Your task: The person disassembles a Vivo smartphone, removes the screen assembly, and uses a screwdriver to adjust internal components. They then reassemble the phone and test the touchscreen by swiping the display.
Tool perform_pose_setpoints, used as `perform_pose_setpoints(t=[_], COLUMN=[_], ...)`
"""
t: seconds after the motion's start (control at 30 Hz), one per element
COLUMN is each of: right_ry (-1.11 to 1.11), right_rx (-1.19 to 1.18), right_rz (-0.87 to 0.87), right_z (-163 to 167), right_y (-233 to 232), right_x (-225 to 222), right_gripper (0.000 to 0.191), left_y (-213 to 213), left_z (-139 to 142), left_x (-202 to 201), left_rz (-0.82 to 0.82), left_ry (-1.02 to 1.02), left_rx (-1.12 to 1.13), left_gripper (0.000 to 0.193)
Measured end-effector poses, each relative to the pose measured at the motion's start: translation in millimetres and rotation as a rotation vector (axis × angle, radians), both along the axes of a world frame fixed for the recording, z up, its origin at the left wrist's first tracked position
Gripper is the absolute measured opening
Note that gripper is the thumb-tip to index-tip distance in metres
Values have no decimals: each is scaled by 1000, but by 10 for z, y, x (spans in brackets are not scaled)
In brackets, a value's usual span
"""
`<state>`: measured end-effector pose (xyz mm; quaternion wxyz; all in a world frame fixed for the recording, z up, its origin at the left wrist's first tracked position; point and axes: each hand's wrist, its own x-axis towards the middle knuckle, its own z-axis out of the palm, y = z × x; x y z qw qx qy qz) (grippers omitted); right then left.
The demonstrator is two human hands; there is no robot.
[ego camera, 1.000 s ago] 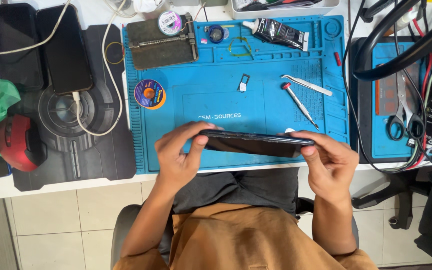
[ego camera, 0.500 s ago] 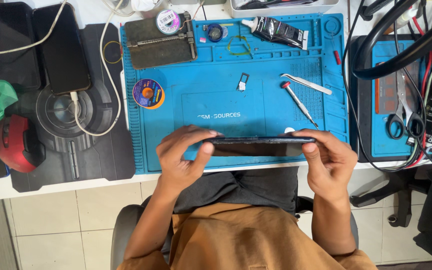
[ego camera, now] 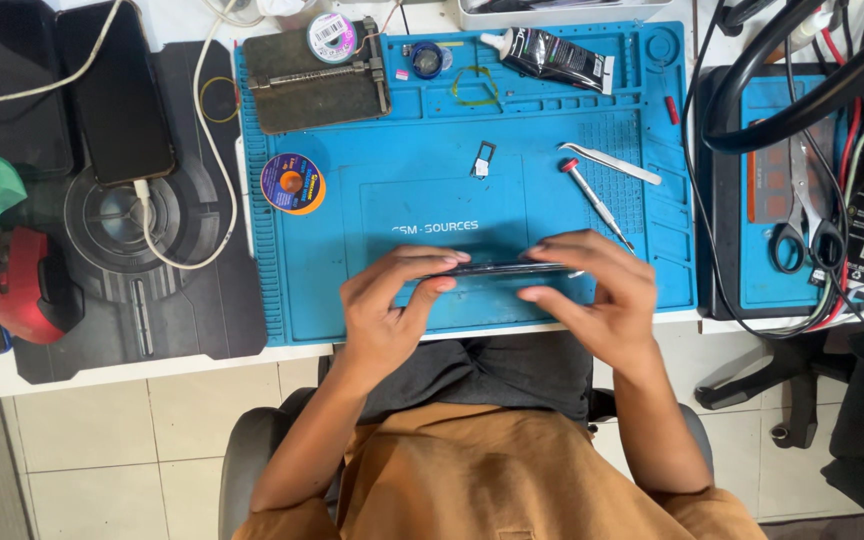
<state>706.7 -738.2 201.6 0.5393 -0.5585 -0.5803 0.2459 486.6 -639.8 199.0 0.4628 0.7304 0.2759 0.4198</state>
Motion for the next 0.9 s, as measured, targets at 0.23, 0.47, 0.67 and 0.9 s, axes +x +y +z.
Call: perform_pose_setpoints(t=[0.23, 0.47, 0.67, 0.9], right_ry=[-301, -332, -406, -392], right_rx=[60, 74, 106, 117], right_rz=[-25, -43, -73, -75], right_z=[135, 140, 130, 121], right_y=[166, 176, 169, 158], right_x=[-161, -228, -240, -243], right_gripper=[26, 21, 19, 16], left_y=[-51, 37, 60, 39], left_z=[-129, -55, -14, -9], left_x=[69, -20, -42, -41], left_rz=[-12, -72, -82, -87], left_ry=[6, 74, 112, 85], left_rx=[24, -45, -19, -1], left_gripper=[13, 17, 19, 18])
